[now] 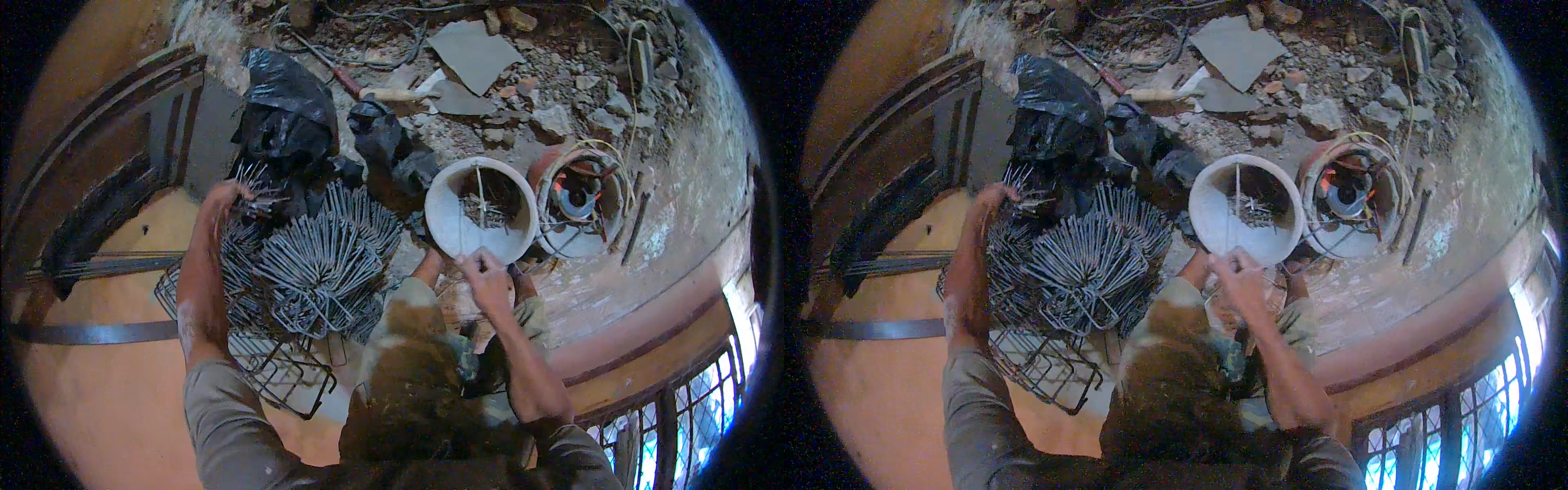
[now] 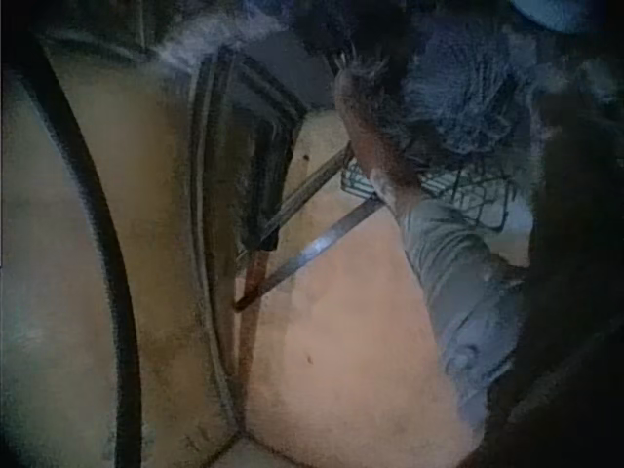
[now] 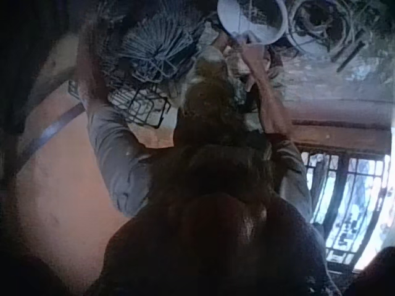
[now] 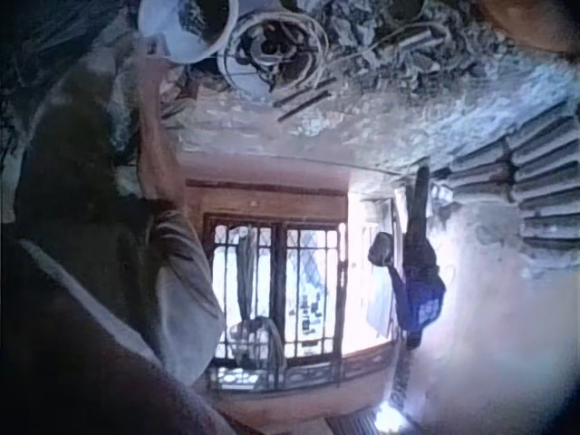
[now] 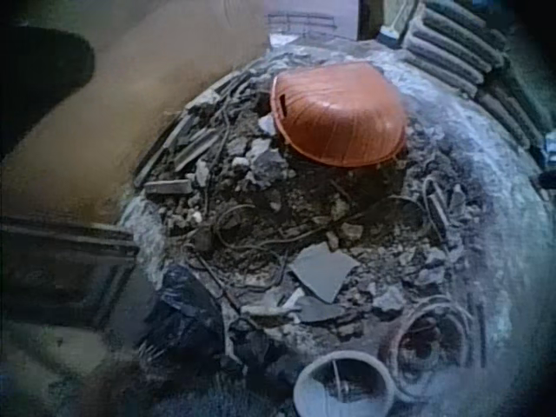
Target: The person hammers nails into a wooden frame using a hammer, securing the pieces together. They then move to an indoor area, pick up a bucket of nails, and sort through them.
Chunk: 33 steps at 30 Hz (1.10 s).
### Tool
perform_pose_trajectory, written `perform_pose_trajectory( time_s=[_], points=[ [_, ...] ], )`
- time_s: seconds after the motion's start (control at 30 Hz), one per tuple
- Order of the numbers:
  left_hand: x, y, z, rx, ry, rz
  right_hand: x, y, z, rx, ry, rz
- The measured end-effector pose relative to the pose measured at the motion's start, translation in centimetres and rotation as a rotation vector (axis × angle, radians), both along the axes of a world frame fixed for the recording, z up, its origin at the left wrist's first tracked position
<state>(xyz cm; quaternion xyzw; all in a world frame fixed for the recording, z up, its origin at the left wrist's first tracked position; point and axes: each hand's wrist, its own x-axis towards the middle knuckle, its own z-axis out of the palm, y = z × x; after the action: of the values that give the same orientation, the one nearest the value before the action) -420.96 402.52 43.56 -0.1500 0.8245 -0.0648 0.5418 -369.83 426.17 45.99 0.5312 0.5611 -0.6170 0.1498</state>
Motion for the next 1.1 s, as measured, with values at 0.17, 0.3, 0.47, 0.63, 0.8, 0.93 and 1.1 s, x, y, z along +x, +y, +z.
perform_pose_trajectory(
  time_s=[0.17,0.3,0.47,0.63,0.8,0.93,1.1],
  points=[
    [4.9,-2.4,4.6,0.333,0.047,0.399,-2.2,-0.3,2.9,-0.053,0.072,-0.041],
    [13.7,3.0,8.5,0.669,-0.045,0.644,-1.2,-1.8,0.2,0.084,0.158,-0.041],
    [26.7,10.3,2.9,0.736,-0.061,0.569,-1.5,-0.6,1.0,0.021,0.162,0.026],
    [38.0,12.7,-6.9,0.964,0.079,-0.134,-1.0,-1.5,0.4,0.081,0.219,-0.013],
    [35.5,15.2,-3.8,1.019,0.083,-0.082,2.2,-1.4,-2.9,0.109,0.022,0.024],
    [27.9,22.6,-4.6,1.033,0.351,-0.108,3.1,-2.0,-2.7,0.185,-0.079,0.092],
    [19.5,26.2,-21.1,0.667,0.299,-1.063,6.1,-4.6,-4.5,0.371,0.094,0.446]
  ],
)
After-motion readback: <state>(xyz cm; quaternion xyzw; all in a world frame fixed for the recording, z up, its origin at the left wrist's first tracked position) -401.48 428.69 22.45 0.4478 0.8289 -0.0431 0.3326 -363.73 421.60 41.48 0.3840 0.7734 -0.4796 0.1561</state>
